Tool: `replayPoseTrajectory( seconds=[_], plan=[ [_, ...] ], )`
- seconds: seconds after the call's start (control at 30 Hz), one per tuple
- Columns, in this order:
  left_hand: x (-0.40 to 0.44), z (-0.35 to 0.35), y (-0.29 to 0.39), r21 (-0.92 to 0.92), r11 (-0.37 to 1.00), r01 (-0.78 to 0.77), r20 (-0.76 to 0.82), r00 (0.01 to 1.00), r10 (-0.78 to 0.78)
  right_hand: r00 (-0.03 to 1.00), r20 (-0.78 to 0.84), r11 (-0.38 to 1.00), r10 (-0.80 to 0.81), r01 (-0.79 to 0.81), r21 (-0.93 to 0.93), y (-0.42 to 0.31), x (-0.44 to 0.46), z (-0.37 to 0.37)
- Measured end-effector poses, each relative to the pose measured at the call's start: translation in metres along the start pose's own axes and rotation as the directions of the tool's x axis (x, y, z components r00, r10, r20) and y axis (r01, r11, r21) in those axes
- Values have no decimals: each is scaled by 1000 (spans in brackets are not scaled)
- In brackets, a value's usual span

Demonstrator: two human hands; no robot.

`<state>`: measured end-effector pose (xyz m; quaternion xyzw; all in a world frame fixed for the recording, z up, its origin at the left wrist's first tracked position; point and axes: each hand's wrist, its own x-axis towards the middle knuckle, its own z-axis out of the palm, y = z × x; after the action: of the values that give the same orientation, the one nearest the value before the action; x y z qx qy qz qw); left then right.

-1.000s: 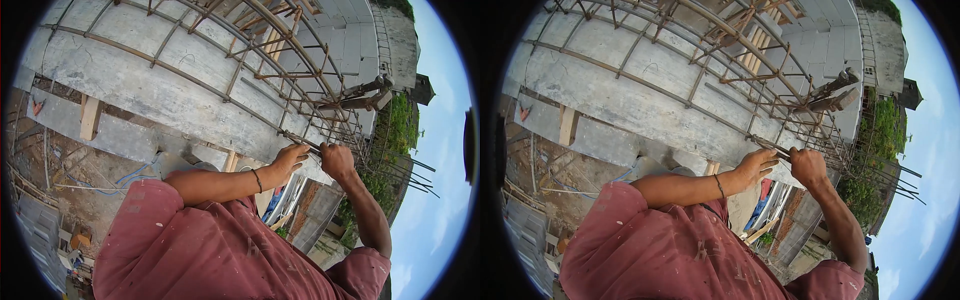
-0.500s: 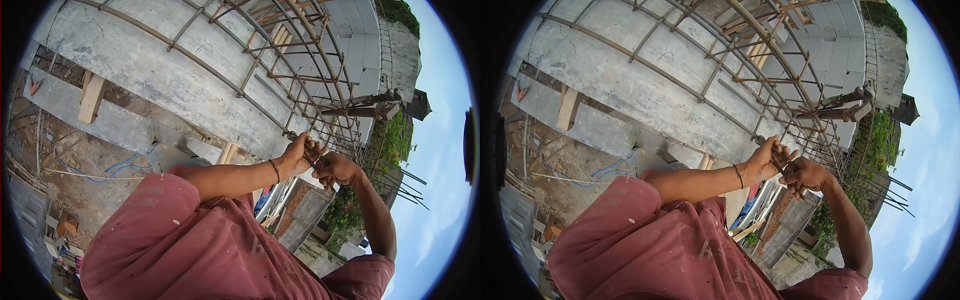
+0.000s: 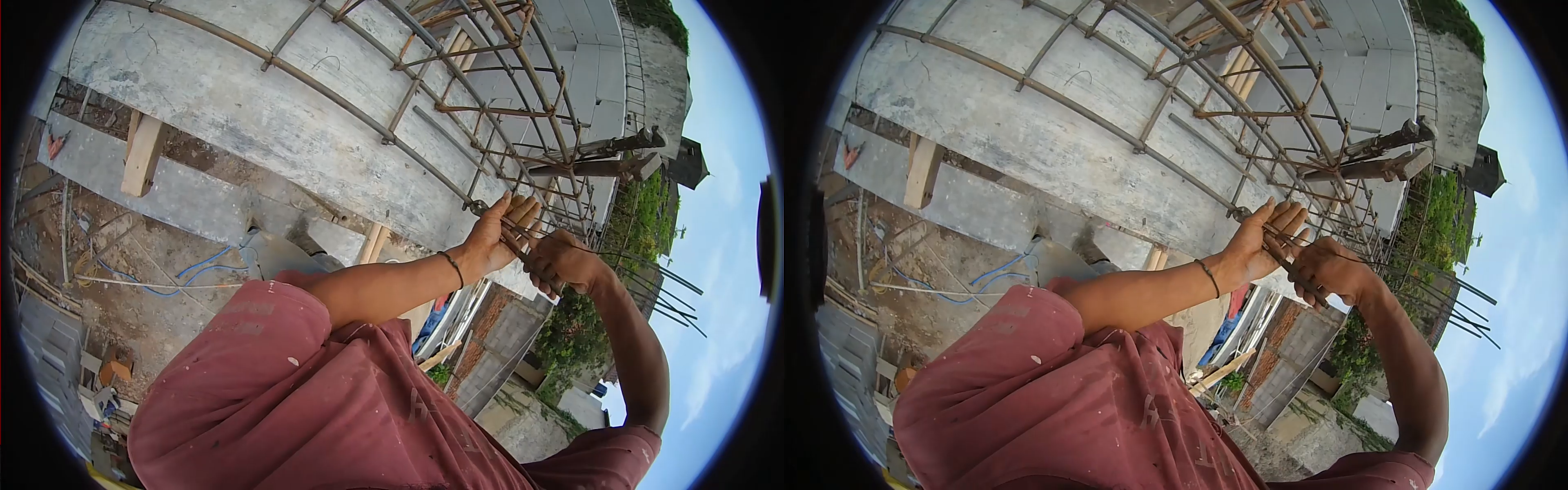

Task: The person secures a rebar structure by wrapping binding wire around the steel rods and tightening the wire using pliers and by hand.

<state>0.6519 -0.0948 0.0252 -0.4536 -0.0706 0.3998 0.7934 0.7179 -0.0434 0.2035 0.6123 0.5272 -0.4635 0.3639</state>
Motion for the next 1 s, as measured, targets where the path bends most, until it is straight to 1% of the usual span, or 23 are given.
replayPoseTrajectory(
  seconds=[0.07, 0.1, 0.13, 0.17, 0.2, 0.23, 0.27, 0.33, 0.37, 0.4, 0.47, 0.5, 0.53, 0.57, 0.6, 0.67, 0.7, 0.8, 0.83, 0.87, 0.9, 0.93, 1.0],
  plan=[
    [14, -18, 4, 20, 998, 62, 136, 989, -64, 980, -51, 961, 193, -178, 209, -21, -4, 5],
    [17, -17, 1, -69, 997, 19, 103, 995, -12, 956, -106, 962, 274, -274, 11, -41, -12, 17],
    [19, -17, 0, -69, 997, 16, 110, 994, -8, 957, -109, 962, 270, -271, 5, -44, -14, 31],
    [17, -13, 0, -97, 995, 22, 71, 997, -16, 934, -346, 855, 85, -247, -456, -42, -20, 46],
    [17, -13, -1, -126, 992, 29, 29, 999, -25, 873, -449, 530, -189, -294, -795, -37, -26, 59],
    [20, -10, -2, -154, 988, 14, 47, 999, -7, 735, -400, 297, -547, -276, -914, -18, -23, 66],
    [22, -7, -1, -158, 987, 16, 45, 999, -9, 739, -399, 296, -543, -276, -914, -14, -18, 67],
    [25, -2, -2, -247, 968, 40, 28, 999, -34, 680, -288, -75, -674, -452, -889, -11, -8, 67],
    [24, -2, -1, -260, 964, 57, 75, 996, -39, 702, -282, -127, -654, -470, -874, -10, -3, 63],
    [26, 0, -1, -259, 964, 53, 79, 996, -34, 699, -279, -128, -658, -469, -874, -13, -1, 57],
    [23, 7, -7, -257, 966, -17, 2, 1000, 18, 805, -376, 101, -458, -373, -922, -23, -2, 44],
    [10, 14, -8, -252, 968, -13, -1, 1000, 13, 848, -349, 308, -400, -234, -922, -22, -3, 30],
    [-6, 20, -7, -119, 992, -28, -61, 998, 21, 846, -355, 313, -398, -239, -919, -26, -2, 19],
    [-15, 26, -6, 17, 999, -37, -111, 993, 39, 920, -381, 833, 87, -277, -479, -32, 1, 8],
    [-8, 23, -5, 26, 999, -36, -98, 994, 38, 894, -60, 885, 444, -427, 183, -35, 1, -1],
    [12, 4, -5, -92, 994, -51, -134, 990, 38, 906, 30, 860, 422, -411, 302, -19, 3, -7],
    [17, -5, -5, -105, 994, -21, 0, 1000, 22, 923, -15, 901, 385, -372, 224, -27, -1, -8],
    [24, -12, -4, -154, 988, 25, -5, 1000, -26, 925, -129, 934, 357, -351, 67, -44, -12, 10],
    [24, -11, -2, -184, 982, 47, 1, 999, -48, 895, -429, 931, 122, -253, -263, -44, -21, 23],
    [24, -10, -3, -192, 980, 46, -2, 999, -47, 783, -590, 785, -200, -233, -574, -41, -30, 37],
    [26, -8, -3, -225, 973, 51, 2, 999, -52, 689, -637, 703, -344, -261, -662, -28, -33, 51],
    [27, -5, -2, -253, 966, 56, 10, 998, -55, 691, -635, 702, -344, -260, -663, -25, -34, 55],
    [25, -3, -1, -231, 972, 44, -7, 999, -47, 607, -370, 183, -704, -349, -919, -20, -34, 63]
  ],
)
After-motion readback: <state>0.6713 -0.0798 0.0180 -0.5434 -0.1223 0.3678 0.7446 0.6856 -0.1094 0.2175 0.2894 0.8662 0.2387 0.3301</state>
